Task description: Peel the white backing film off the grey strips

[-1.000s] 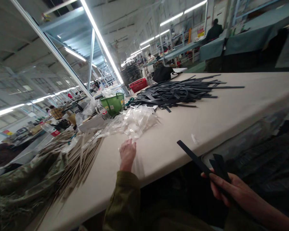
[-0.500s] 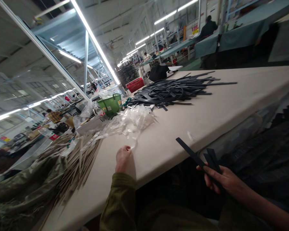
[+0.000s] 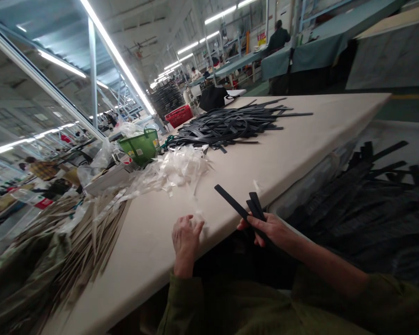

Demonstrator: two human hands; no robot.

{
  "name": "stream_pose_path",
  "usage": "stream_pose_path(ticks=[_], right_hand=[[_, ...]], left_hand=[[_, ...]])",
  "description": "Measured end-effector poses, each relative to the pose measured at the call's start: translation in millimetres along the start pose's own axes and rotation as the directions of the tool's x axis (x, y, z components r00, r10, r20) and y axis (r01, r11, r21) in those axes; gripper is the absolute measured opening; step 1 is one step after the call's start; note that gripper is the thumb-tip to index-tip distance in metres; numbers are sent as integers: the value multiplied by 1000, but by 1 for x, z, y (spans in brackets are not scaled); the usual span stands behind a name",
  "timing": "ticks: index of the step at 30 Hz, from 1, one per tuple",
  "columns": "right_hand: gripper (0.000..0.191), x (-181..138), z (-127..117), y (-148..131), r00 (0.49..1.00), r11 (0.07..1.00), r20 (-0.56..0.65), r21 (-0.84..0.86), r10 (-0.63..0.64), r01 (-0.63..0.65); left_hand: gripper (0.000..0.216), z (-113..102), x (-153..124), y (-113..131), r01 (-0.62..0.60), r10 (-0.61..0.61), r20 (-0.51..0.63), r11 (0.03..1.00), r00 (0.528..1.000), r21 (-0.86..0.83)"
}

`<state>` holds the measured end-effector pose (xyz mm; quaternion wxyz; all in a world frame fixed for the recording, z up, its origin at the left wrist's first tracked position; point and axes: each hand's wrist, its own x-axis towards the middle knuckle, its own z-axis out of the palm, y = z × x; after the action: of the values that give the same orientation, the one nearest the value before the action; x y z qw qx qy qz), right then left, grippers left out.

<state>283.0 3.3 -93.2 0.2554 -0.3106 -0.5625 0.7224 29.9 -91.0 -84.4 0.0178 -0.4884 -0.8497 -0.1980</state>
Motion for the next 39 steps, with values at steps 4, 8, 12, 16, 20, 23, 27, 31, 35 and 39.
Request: stream_pose_path(ticks=[4, 8, 12, 16, 20, 23, 27, 31, 35, 39], right_hand=[[57, 3, 6, 3, 1000, 999, 3, 50, 19, -19], [60, 5, 7, 3, 1000, 999, 5, 34, 20, -21], [66, 7, 9, 1, 994, 995, 53, 7, 96, -96], [68, 12, 17, -1, 982, 995, 160, 11, 99, -102], [63, 17, 21, -5, 983, 999, 182, -27, 39, -35], [54, 16, 21, -7, 986, 997, 164, -76, -4, 17], [42, 10, 22, -9, 985, 983, 167, -174, -34, 64], [41, 6, 21, -11, 978, 946, 193, -293, -83, 138], [42, 2, 9, -17, 988, 929, 101, -340, -117, 145], [47, -24, -11, -27, 993, 930, -5, -352, -117, 108]], left_hand=[[15, 6, -3, -2, -43, 42, -19, 997, 999, -59], [12, 11, -8, 6, -33, 24, -44, 979, 999, -203], [18, 15, -25, 20, 124, -62, 117, 749, 991, -650], [25, 20, -54, 40, 308, 13, 338, 384, 941, -870], [29, 25, -73, 54, 441, 51, 467, 253, 883, -861], [29, 29, -76, 59, 512, 95, 542, 225, 835, -829], [27, 29, -71, 66, 524, 188, 572, 253, 798, -813], [27, 23, -65, 72, 505, 209, 565, 280, 798, -817], [28, 27, -66, 73, 533, 196, 594, 286, 781, -796], [30, 39, -71, 75, 606, 200, 630, 169, 751, -777]])
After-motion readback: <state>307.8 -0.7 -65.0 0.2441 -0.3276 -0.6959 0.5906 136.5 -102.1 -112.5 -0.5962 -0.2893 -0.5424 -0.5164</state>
